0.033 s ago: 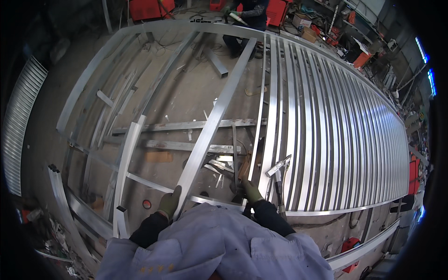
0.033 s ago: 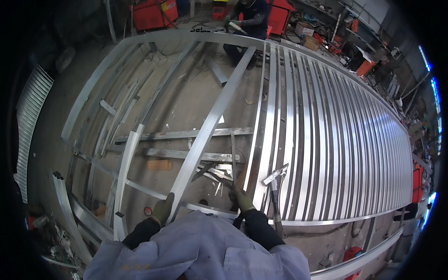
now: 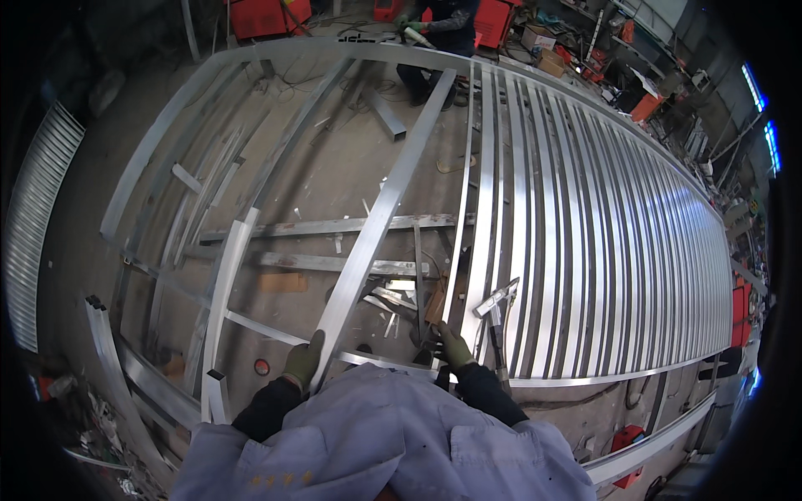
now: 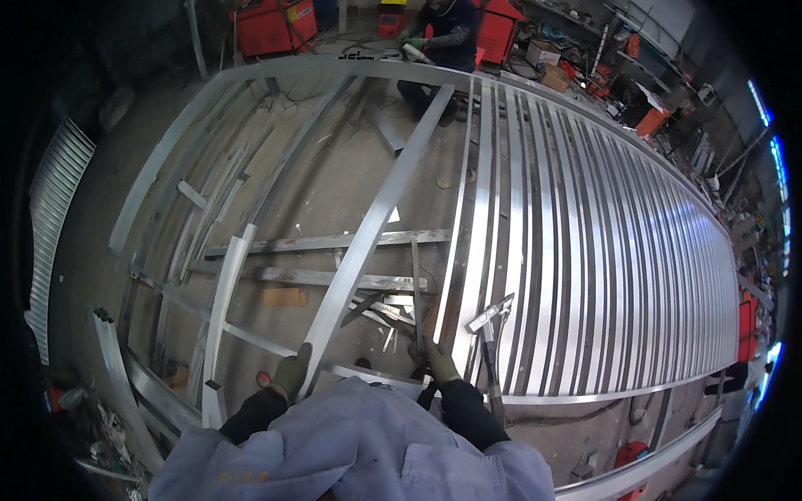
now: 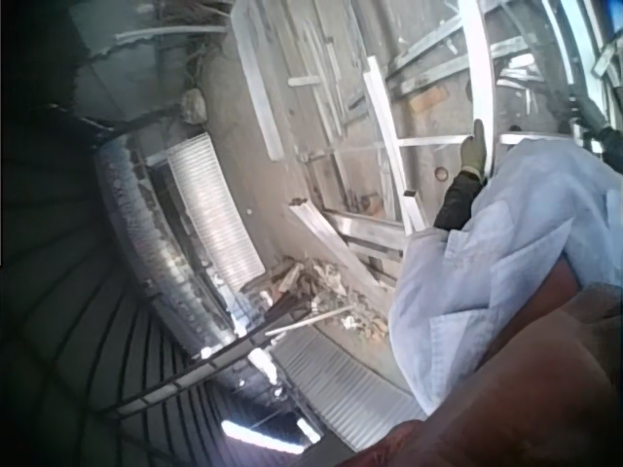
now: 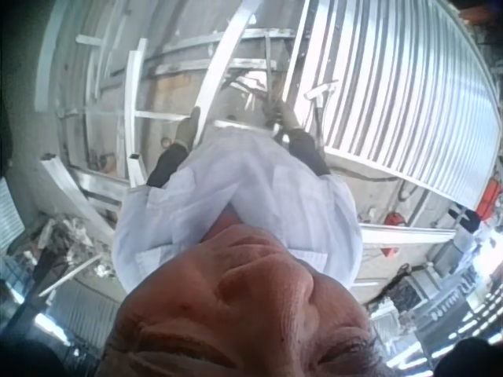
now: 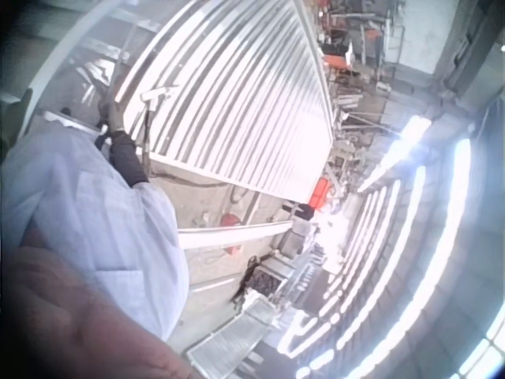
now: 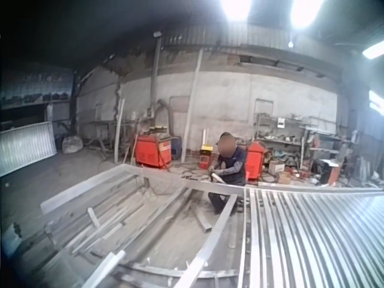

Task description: The person positions metal bars onto a curved metal frame and welds them in place using a handheld welding tool. They repeat this process for multiple bars, moving along the frame to attach each piece.

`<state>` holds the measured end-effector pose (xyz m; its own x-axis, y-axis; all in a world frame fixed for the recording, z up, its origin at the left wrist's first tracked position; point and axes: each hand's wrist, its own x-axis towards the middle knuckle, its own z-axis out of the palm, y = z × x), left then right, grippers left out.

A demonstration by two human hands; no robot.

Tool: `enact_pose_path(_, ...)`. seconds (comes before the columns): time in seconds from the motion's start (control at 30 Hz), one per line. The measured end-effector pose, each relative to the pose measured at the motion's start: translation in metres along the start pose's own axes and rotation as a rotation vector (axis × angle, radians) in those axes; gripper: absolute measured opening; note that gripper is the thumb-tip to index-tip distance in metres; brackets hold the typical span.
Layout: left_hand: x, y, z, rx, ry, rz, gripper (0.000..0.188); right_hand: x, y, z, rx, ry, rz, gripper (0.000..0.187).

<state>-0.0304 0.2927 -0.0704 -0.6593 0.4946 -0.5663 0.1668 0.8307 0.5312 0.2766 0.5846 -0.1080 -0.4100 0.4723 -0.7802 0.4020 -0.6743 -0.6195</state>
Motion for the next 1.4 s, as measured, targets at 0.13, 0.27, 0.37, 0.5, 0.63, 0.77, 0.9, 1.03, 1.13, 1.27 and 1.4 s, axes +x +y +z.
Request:
enact_pose_path(0.13,0.037,-0.009,0.023,0.187,0.021,0.264,0.087,-0.026,0.056,-0.072,0.004,0.18,0.064,0.083)
enact_pose_path(0.27,0.058,0.005,0.033,0.129,-0.003,0.166,0.075,-0.039,0.116,-0.124,0.066,0.248,0.125,0.079)
enact_pose_path(0.37,0.053,0.067,0.03,0.055,-0.066,0.11,0.087,-0.029,0.195,-0.18,-0.762,0.296,-0.177,0.083)
enact_pose_path(0.5,0.113,0.054,0.048,0.199,0.005,0.28,0.049,-0.013,0.229,-0.19,-1.146,0.214,-0.229,0.103)
enact_pose_path(0.63,0.144,0.08,0.051,0.329,0.143,0.744,0.044,-0.029,0.22,-0.177,-0.816,0.188,-0.213,0.086)
enact_pose_path(0.77,0.171,0.069,0.037,0.238,-0.025,0.779,0.054,-0.032,0.195,-0.16,-0.953,0.22,-0.297,0.053)
enact_pose_path(0.9,0.134,0.153,0.031,-0.671,-0.282,-0.089,0.078,-0.061,0.144,-0.139,-0.34,0.371,0.113,0.072)
enact_pose_path(1.03,0.17,0.151,0.031,-0.635,-0.259,0.101,0.091,-0.104,0.105,-0.108,-0.178,0.453,0.067,0.085)
enact_pose_path(1.13,0.197,0.148,0.039,-0.634,-0.306,0.122,0.091,-0.086,0.137,-0.113,-0.074,0.416,0.084,0.085)
enact_pose_path(1.27,0.23,0.132,0.024,-0.628,-0.337,0.128,0.084,-0.078,0.128,-0.092,0.017,0.387,0.068,0.09)
enact_pose_path(1.4,0.21,0.155,0.021,-0.533,-0.334,0.088,0.083,-0.082,0.108,-0.083,0.065,0.352,0.042,0.09)
